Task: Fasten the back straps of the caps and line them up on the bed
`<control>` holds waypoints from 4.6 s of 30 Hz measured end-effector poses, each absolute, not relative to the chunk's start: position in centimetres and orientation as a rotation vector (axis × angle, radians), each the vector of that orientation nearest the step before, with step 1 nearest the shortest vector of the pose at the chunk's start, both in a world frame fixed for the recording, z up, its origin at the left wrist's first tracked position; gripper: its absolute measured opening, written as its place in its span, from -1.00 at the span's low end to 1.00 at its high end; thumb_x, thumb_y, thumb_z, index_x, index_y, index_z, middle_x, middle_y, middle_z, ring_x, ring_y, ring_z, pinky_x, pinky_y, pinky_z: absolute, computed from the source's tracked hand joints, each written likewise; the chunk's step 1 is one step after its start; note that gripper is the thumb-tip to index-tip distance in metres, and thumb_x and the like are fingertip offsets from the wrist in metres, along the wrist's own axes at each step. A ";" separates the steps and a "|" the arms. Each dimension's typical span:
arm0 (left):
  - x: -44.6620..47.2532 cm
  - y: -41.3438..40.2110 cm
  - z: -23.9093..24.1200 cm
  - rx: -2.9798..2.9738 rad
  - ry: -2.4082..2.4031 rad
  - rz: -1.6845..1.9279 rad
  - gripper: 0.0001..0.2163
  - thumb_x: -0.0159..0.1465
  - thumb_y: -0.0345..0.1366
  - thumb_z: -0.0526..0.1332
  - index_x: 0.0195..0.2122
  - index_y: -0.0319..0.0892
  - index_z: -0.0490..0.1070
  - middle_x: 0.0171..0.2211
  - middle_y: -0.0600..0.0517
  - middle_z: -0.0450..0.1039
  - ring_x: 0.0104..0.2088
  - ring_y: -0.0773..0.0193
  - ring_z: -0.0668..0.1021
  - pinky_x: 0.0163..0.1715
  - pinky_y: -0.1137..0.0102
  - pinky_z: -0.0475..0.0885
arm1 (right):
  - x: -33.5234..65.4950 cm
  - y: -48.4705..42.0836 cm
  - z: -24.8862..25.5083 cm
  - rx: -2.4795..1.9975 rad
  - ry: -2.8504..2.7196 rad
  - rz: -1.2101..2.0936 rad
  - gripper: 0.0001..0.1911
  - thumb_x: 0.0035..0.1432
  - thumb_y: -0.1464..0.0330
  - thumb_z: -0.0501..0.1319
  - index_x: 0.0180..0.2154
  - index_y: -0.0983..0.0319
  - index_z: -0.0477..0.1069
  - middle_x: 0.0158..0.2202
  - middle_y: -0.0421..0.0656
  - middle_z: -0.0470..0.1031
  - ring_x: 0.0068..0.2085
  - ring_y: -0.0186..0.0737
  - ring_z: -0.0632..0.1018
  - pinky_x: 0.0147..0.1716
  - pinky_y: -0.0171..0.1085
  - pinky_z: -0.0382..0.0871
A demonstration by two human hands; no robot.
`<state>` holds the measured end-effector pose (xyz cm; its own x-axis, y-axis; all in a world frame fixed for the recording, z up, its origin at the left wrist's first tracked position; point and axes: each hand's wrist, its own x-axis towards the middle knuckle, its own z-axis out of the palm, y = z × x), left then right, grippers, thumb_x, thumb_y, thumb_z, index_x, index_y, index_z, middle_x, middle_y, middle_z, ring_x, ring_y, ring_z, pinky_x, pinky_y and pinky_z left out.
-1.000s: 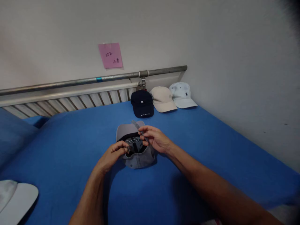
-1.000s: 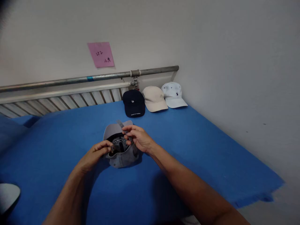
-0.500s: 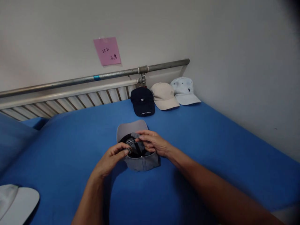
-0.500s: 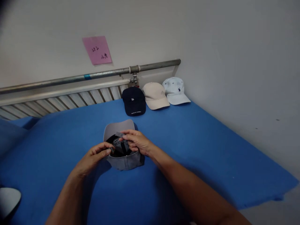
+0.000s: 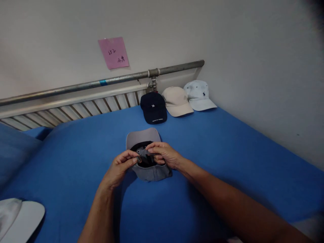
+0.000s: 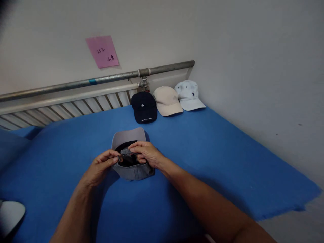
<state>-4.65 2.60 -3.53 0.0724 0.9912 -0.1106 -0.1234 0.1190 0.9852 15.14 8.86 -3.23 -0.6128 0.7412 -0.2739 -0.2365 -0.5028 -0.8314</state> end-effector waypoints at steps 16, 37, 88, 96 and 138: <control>-4.4 2.7 -3.1 1.006 1.104 1.138 -0.79 0.00 -0.25 0.46 -0.33 -0.15 0.58 -0.43 0.05 0.57 -0.40 0.39 0.53 -0.34 0.53 0.38 | 15.1 8.7 -3.5 -0.842 -1.191 2.238 -0.89 -0.04 0.45 0.27 -0.36 0.29 0.45 -0.61 -0.35 0.31 -0.72 -0.61 0.10 -0.78 -0.51 -0.09; -4.7 2.6 -3.4 1.038 1.099 1.067 -0.77 0.03 -0.25 0.44 -0.30 -0.16 0.54 -0.43 0.04 0.55 -0.44 0.38 0.51 -0.41 0.50 0.32 | 15.3 8.5 -3.3 -0.742 -1.482 2.029 -0.84 -0.02 0.44 0.26 -0.30 0.26 0.44 -0.63 -0.34 0.35 -0.64 -0.49 0.33 -0.70 -0.50 0.17; -4.2 2.1 -2.2 1.074 1.196 0.842 -0.92 -0.02 -0.36 0.32 -0.45 -0.18 0.50 -0.50 0.07 0.48 -0.45 0.35 0.43 -0.38 0.45 0.26 | 15.2 7.8 -2.5 -0.663 -1.586 1.882 -0.91 -0.03 0.41 0.30 -0.38 0.26 0.48 -0.49 -0.29 0.42 -0.45 -0.43 0.42 -0.37 -0.37 0.29; -3.8 2.2 -2.0 1.037 1.253 0.885 -0.90 -0.05 -0.34 0.37 -0.52 -0.19 0.47 -0.58 0.14 0.43 -0.52 0.44 0.39 -0.45 0.50 0.23 | 15.1 7.6 -2.8 -0.686 -1.662 1.720 -0.95 -0.04 0.47 0.27 -0.45 0.25 0.41 -0.52 -0.31 0.38 -0.46 -0.42 0.39 -0.42 -0.38 0.25; -3.5 1.9 -1.8 1.008 1.190 0.952 -0.81 -0.07 -0.32 0.48 -0.43 -0.17 0.54 -0.52 0.11 0.51 -0.50 0.44 0.48 -0.44 0.53 0.37 | 14.6 5.7 -1.8 -0.784 -1.919 1.140 -0.88 -0.07 0.56 0.21 -0.53 0.25 0.35 -0.58 -0.32 0.32 -0.54 -0.45 0.31 -0.55 -0.41 0.18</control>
